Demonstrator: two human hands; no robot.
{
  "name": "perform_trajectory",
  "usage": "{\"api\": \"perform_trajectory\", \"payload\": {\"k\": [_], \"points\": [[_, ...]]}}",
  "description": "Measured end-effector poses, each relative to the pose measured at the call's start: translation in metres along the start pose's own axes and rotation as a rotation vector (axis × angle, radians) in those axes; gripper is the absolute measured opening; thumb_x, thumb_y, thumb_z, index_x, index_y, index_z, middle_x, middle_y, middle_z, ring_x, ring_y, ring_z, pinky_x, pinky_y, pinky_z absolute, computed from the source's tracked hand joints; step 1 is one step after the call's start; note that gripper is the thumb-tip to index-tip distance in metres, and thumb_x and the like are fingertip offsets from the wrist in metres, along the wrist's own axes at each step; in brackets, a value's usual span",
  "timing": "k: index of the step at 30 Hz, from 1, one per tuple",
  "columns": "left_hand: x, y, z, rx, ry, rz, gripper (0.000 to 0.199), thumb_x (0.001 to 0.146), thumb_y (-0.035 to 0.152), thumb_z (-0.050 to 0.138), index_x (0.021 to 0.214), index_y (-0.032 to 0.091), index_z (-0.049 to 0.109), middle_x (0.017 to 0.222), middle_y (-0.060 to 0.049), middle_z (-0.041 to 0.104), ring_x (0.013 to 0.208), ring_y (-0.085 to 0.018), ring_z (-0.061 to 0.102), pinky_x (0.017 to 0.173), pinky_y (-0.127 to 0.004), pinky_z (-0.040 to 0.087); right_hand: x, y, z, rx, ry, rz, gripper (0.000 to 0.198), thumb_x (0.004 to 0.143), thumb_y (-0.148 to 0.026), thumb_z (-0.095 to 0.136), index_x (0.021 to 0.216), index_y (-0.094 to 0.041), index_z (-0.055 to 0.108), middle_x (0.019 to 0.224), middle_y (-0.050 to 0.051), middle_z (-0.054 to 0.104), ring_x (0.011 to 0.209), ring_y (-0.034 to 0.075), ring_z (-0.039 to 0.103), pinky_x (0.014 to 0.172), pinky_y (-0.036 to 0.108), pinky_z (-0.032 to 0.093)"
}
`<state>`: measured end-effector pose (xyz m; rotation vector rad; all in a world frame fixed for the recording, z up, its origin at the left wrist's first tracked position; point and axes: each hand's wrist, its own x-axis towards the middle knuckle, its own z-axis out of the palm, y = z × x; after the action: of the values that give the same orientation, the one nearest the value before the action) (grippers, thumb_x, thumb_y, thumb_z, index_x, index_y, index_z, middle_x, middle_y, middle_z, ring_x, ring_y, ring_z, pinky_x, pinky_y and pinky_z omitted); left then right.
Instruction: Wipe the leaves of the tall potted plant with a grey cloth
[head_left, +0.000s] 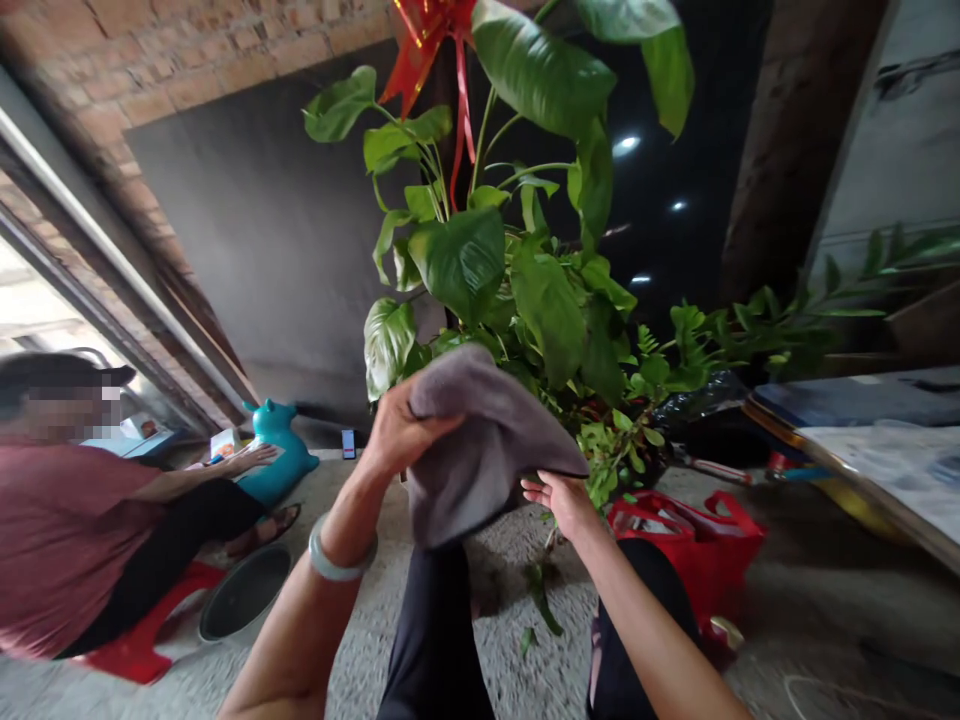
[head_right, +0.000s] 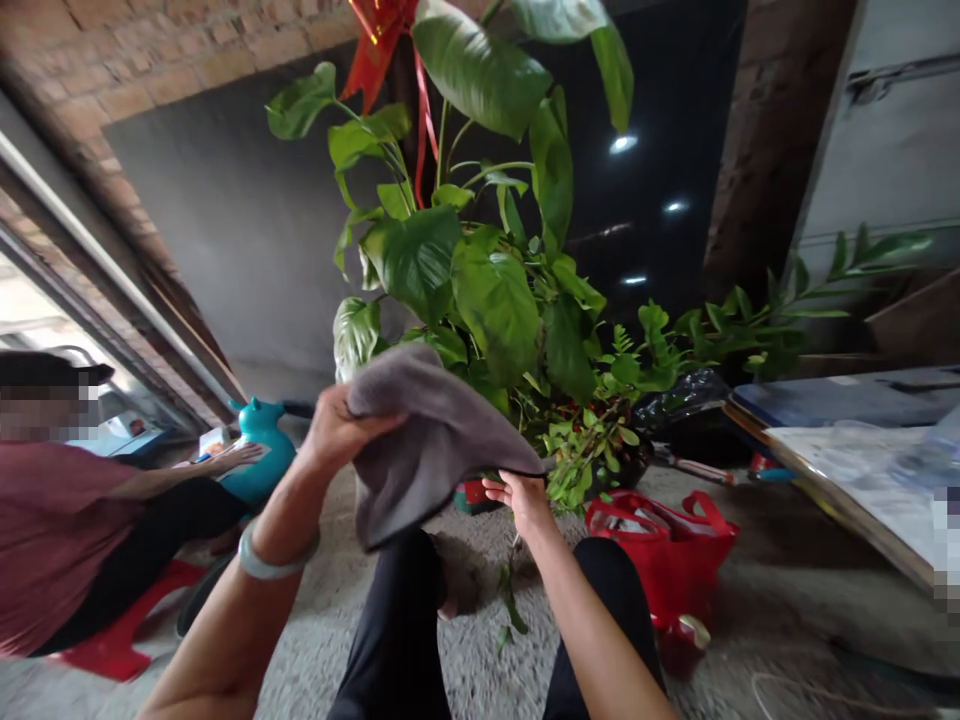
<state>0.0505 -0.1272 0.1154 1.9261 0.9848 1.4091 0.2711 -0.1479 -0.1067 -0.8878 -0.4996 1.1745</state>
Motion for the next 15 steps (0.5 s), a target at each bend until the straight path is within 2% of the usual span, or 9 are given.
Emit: {"api": "perform_trajectory", "payload": {"k": [2, 3, 4, 5, 7, 9, 10, 12, 15], "points": [[0.026, 0.015, 0.003, 0.068, 0.274, 0.155, 0.038, 0.068, 0.037, 0.090, 0.098, 0.015, 0.078, 0.089, -0.006, 0.077, 0.085, -0.027, 0.072, 0.077, -0.037, 0.059, -0.001, -0.004, 0.005, -0.018, -0.016, 0.050, 0.035, 0.060, -0.033, 0.092, 0.077, -0.022, 0.064, 0.071, 0.004, 0.077, 0.063, 0.026, 0.077, 0.057, 0.036, 0.062], [0.035, 0.016, 0.010, 0.111, 0.367, 0.206, 0.039, 0.071, 0.036, 0.088, 0.102, 0.015, 0.076, 0.092, -0.007, 0.077, 0.088, -0.026, 0.072, 0.081, -0.037, 0.059, -0.001, -0.006, 0.007, -0.027, -0.015, 0.065, 0.034, 0.061, -0.032, 0.092, 0.078, -0.022, 0.064, 0.072, 0.004, 0.077, 0.062, 0.025, 0.077, 0.057, 0.035, 0.062], [0.040, 0.013, 0.019, 0.168, 0.388, 0.221, 0.039, 0.073, 0.034, 0.086, 0.106, 0.015, 0.075, 0.094, -0.007, 0.077, 0.090, -0.026, 0.072, 0.084, -0.036, 0.058, 0.000, -0.008, 0.008, -0.031, -0.009, 0.076, 0.033, 0.062, -0.032, 0.091, 0.080, -0.022, 0.064, 0.073, 0.004, 0.078, 0.061, 0.024, 0.077, 0.056, 0.034, 0.061], [0.039, 0.006, 0.029, 0.241, 0.334, 0.194, 0.039, 0.072, 0.031, 0.085, 0.106, 0.016, 0.075, 0.094, -0.007, 0.077, 0.091, -0.026, 0.073, 0.086, -0.036, 0.057, 0.000, -0.009, 0.009, -0.034, 0.003, 0.085, 0.032, 0.063, -0.031, 0.090, 0.079, -0.022, 0.063, 0.072, 0.003, 0.077, 0.060, 0.023, 0.077, 0.057, 0.033, 0.061], [0.022, -0.015, 0.048, 0.401, 0.047, 0.050, 0.037, 0.064, 0.022, 0.085, 0.100, 0.019, 0.076, 0.089, -0.006, 0.077, 0.091, -0.029, 0.074, 0.086, -0.035, 0.055, 0.000, -0.011, 0.008, -0.044, 0.035, 0.109, 0.033, 0.063, -0.029, 0.089, 0.076, -0.023, 0.060, 0.066, 0.001, 0.074, 0.058, 0.022, 0.075, 0.056, 0.033, 0.061], [-0.011, -0.036, 0.057, 0.475, -0.245, -0.109, 0.038, 0.058, 0.019, 0.086, 0.095, 0.021, 0.078, 0.084, -0.006, 0.077, 0.089, -0.031, 0.074, 0.083, -0.036, 0.055, 0.000, -0.010, 0.002, -0.068, 0.075, 0.132, 0.034, 0.061, -0.028, 0.089, 0.072, -0.023, 0.056, 0.062, 0.000, 0.071, 0.056, 0.022, 0.073, 0.055, 0.033, 0.059], [-0.029, -0.043, 0.056, 0.451, -0.303, -0.167, 0.039, 0.059, 0.021, 0.086, 0.097, 0.021, 0.079, 0.084, -0.006, 0.078, 0.089, -0.031, 0.075, 0.082, -0.036, 0.054, -0.002, -0.010, -0.002, -0.085, 0.100, 0.137, 0.034, 0.059, -0.029, 0.088, 0.071, -0.023, 0.057, 0.061, 0.000, 0.070, 0.056, 0.021, 0.072, 0.055, 0.032, 0.057], [-0.058, -0.048, 0.046, 0.337, -0.261, -0.251, 0.038, 0.062, 0.026, 0.085, 0.099, 0.020, 0.079, 0.085, -0.005, 0.078, 0.086, -0.029, 0.074, 0.078, -0.035, 0.054, -0.006, -0.012, -0.011, -0.128, 0.163, 0.122, 0.031, 0.057, -0.031, 0.087, 0.075, -0.023, 0.062, 0.064, 0.000, 0.071, 0.060, 0.021, 0.070, 0.057, 0.031, 0.055], [-0.081, -0.041, 0.025, 0.141, -0.051, -0.318, 0.033, 0.063, 0.031, 0.086, 0.092, 0.018, 0.079, 0.080, -0.003, 0.076, 0.078, -0.026, 0.071, 0.069, -0.033, 0.053, -0.021, -0.024, -0.025, -0.193, 0.282, 0.026, 0.041, 0.055, -0.035, 0.086, 0.092, -0.024, 0.070, 0.082, 0.003, 0.077, 0.081, 0.025, 0.074, 0.069, 0.035, 0.057]]}}
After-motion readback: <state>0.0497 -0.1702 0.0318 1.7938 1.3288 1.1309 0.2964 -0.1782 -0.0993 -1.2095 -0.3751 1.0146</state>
